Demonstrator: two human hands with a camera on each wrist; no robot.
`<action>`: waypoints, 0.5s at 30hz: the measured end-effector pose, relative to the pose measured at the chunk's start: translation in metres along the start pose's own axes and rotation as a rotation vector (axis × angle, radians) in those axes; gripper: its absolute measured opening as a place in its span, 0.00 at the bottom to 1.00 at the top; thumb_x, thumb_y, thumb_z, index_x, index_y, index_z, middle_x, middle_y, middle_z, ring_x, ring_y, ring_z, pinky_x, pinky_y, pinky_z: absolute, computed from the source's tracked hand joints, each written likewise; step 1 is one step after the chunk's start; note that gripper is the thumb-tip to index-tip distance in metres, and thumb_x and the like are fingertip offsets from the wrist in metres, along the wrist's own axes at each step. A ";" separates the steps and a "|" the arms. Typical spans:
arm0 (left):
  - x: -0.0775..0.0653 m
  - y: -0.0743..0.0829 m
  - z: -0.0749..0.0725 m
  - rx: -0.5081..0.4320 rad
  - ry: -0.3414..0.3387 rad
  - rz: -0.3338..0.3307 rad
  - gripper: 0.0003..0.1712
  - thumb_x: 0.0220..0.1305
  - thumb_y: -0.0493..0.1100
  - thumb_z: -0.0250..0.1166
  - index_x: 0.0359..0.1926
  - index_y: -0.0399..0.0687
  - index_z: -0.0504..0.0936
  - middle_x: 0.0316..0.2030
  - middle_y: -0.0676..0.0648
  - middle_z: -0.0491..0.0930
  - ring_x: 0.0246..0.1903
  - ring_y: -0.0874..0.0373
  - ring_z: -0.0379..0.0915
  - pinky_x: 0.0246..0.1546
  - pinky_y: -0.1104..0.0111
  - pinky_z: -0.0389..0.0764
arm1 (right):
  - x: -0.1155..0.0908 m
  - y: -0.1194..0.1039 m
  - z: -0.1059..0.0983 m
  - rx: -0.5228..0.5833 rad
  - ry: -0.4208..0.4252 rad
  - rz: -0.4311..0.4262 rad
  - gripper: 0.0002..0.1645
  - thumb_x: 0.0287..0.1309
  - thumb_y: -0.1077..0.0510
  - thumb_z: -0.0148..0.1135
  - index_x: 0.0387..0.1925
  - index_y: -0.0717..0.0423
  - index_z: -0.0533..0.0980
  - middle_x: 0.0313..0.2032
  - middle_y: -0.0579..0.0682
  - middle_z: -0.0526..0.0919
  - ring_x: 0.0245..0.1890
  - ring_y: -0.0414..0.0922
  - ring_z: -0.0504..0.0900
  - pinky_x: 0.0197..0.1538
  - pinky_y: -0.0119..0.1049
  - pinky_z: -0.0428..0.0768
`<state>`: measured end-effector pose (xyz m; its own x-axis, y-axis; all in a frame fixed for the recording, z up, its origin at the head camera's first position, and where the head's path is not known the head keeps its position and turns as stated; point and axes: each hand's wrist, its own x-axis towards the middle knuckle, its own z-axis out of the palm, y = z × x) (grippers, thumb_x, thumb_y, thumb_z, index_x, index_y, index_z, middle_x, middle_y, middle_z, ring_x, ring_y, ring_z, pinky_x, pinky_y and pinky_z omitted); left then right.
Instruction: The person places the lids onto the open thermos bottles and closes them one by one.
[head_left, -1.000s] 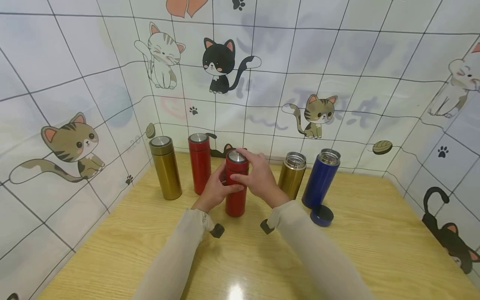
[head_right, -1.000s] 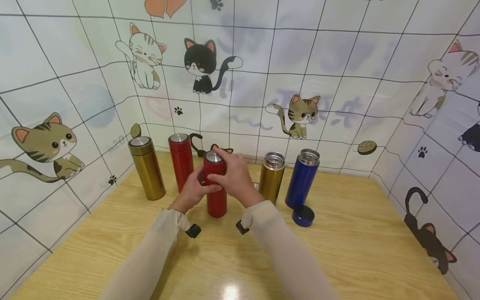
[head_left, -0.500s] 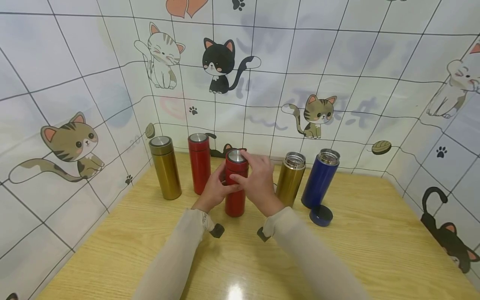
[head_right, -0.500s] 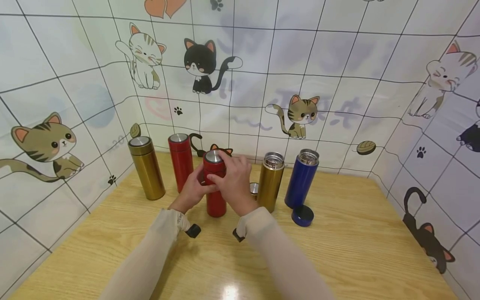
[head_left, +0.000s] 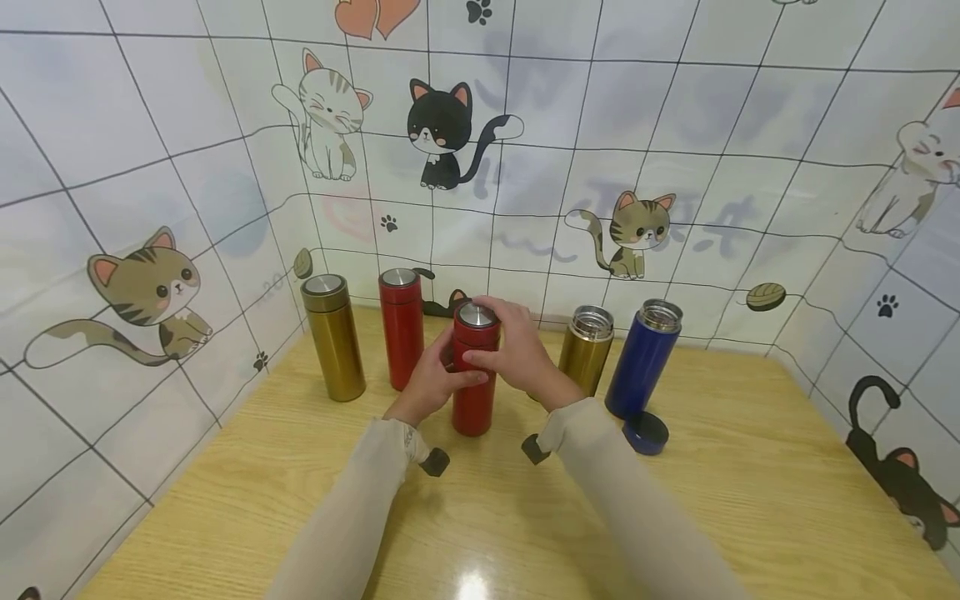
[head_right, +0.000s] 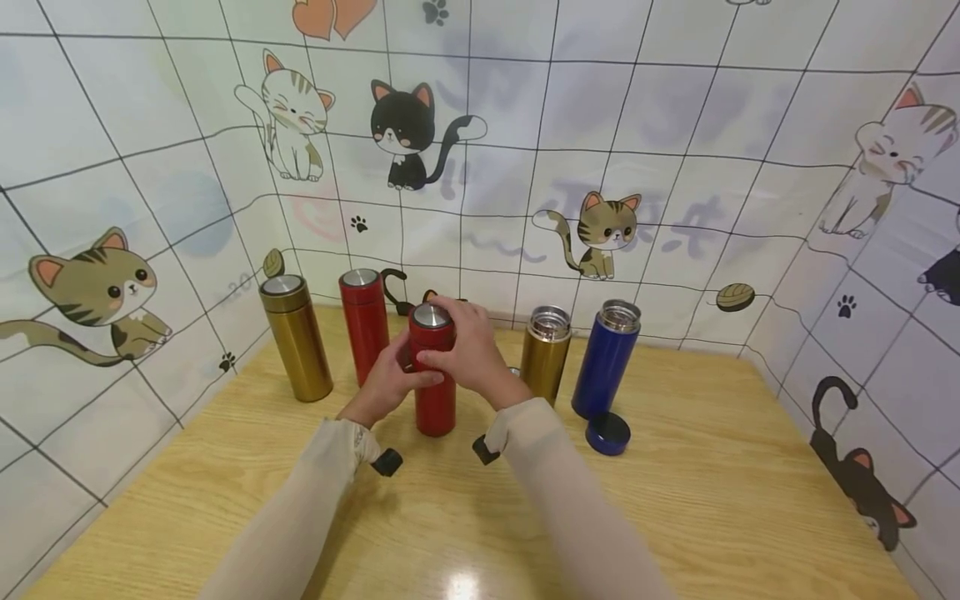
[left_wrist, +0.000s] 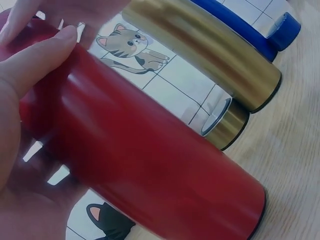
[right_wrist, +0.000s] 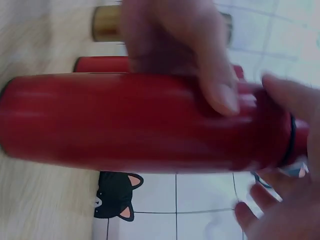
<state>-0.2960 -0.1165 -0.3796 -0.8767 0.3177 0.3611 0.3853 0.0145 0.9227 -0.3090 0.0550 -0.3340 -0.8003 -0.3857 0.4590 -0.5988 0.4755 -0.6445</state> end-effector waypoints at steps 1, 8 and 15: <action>0.000 -0.001 0.000 -0.006 -0.010 -0.004 0.47 0.56 0.32 0.71 0.72 0.53 0.59 0.60 0.45 0.73 0.57 0.48 0.72 0.57 0.56 0.74 | 0.001 0.002 -0.003 0.068 -0.058 0.016 0.44 0.50 0.59 0.74 0.68 0.48 0.65 0.60 0.50 0.72 0.62 0.51 0.64 0.61 0.54 0.68; 0.009 -0.026 -0.004 -0.018 -0.028 -0.037 0.48 0.58 0.35 0.71 0.74 0.61 0.56 0.61 0.47 0.72 0.58 0.49 0.71 0.57 0.56 0.74 | 0.005 0.009 -0.022 0.265 -0.258 -0.003 0.38 0.61 0.61 0.63 0.71 0.49 0.62 0.63 0.53 0.71 0.63 0.55 0.67 0.62 0.59 0.65; 0.010 -0.031 -0.005 -0.019 -0.011 -0.009 0.47 0.56 0.39 0.73 0.71 0.69 0.60 0.60 0.51 0.73 0.56 0.51 0.72 0.56 0.56 0.75 | 0.008 0.012 -0.019 0.160 -0.180 0.003 0.39 0.57 0.56 0.70 0.70 0.46 0.66 0.62 0.51 0.74 0.62 0.52 0.67 0.64 0.57 0.63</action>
<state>-0.3184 -0.1188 -0.4036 -0.8767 0.3282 0.3517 0.3722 -0.0006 0.9282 -0.3225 0.0729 -0.3261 -0.7752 -0.5261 0.3498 -0.5726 0.3512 -0.7408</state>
